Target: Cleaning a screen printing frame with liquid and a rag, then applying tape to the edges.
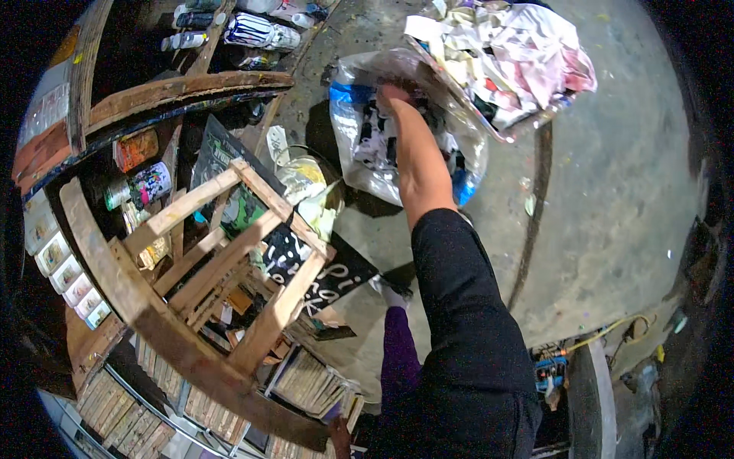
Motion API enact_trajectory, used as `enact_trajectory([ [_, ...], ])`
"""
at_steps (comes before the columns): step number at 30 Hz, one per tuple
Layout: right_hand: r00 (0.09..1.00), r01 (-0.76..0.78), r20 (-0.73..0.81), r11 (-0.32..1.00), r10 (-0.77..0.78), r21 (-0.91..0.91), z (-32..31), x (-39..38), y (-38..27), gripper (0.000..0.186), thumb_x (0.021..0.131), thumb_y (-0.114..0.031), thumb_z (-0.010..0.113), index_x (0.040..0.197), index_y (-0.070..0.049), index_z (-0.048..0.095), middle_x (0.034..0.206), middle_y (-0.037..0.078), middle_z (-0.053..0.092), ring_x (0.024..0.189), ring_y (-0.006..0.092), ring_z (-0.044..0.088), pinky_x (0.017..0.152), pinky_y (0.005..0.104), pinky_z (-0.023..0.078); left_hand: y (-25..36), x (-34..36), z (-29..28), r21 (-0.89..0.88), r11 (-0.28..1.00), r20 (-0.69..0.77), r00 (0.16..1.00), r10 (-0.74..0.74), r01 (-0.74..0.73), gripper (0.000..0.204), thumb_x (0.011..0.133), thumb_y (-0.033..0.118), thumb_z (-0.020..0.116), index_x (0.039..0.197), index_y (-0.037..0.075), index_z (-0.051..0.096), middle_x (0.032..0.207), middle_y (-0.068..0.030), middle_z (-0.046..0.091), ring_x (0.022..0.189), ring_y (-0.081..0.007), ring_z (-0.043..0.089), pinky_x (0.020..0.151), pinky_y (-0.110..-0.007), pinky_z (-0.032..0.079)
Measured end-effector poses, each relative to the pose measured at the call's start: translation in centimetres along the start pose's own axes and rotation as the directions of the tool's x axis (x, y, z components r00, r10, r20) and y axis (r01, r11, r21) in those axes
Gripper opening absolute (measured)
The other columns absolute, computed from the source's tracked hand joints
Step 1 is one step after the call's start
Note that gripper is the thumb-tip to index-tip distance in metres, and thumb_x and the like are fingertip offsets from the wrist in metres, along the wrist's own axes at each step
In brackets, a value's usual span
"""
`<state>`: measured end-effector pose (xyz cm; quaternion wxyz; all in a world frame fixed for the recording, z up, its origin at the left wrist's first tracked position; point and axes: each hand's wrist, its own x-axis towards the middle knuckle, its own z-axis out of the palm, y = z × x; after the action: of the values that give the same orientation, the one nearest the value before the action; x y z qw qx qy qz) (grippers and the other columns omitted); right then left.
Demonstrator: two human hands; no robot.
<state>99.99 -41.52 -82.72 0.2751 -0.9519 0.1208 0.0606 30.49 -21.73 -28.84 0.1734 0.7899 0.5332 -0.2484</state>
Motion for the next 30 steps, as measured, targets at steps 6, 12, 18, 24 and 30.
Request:
enact_trajectory([
  [6,0.907,0.420,-0.100,0.854,-0.410,0.308,-3.8,-10.2,-4.3,0.017,0.088,-0.008,0.056,0.103,-0.003,0.065,0.097,0.013,0.059,0.095,0.0332,0.059,0.080,0.0376,0.048,-0.2,-3.8,-3.2,-0.042,0.977,0.036,0.978,-0.206,0.207,0.032,0.091,0.029,0.063,0.112,0.005,0.066,0.100,-0.0152,0.064,0.091,-0.0219,0.060,0.084,-0.039,0.049],
  [12,0.991,0.112,-0.020,0.759,-0.130,0.641,-20.6,-23.6,-2.9,0.021,0.082,0.004,0.067,0.102,0.000,0.063,0.096,0.010,0.063,0.082,0.0188,0.061,0.074,0.0299,0.048,-7.0,0.4,-0.6,-0.281,0.952,0.139,0.987,-0.081,0.117,0.037,0.094,0.035,0.060,0.116,0.005,0.062,0.107,-0.0096,0.063,0.098,-0.0184,0.058,0.085,-0.036,0.048],
  [18,0.909,-0.411,0.396,0.113,0.131,0.905,-27.3,-26.9,-2.3,0.025,0.083,0.007,0.064,0.106,-0.001,0.063,0.098,0.003,0.065,0.086,0.0146,0.062,0.077,0.0277,0.050,-4.8,0.8,2.1,-0.220,0.975,0.224,0.974,0.029,0.021,0.041,0.096,0.036,0.059,0.122,0.005,0.061,0.116,-0.0080,0.063,0.107,-0.0193,0.058,0.090,-0.036,0.047],
  [24,0.895,-0.395,0.440,-0.327,0.076,0.859,-36.2,-27.3,-4.0,0.040,0.084,0.007,0.062,0.122,-0.003,0.059,0.116,0.006,0.062,0.101,0.0159,0.062,0.084,0.0252,0.049,7.3,-2.7,0.0,-0.207,0.976,0.237,0.965,0.111,-0.062,0.036,0.097,0.030,0.059,0.123,0.004,0.062,0.116,-0.0098,0.065,0.108,-0.0210,0.060,0.093,-0.036,0.047],
  [30,0.830,-0.477,0.555,-0.455,0.046,0.752,-50.7,-29.0,-12.7,0.048,0.084,0.006,0.060,0.131,0.002,0.054,0.130,0.010,0.056,0.108,0.0189,0.060,0.091,0.0281,0.048,11.9,-5.5,-4.2,-0.353,0.935,0.511,0.830,0.223,-0.033,0.028,0.095,0.018,0.062,0.118,0.002,0.063,0.109,-0.0105,0.067,0.098,-0.0172,0.065,0.085,-0.030,0.051],
])
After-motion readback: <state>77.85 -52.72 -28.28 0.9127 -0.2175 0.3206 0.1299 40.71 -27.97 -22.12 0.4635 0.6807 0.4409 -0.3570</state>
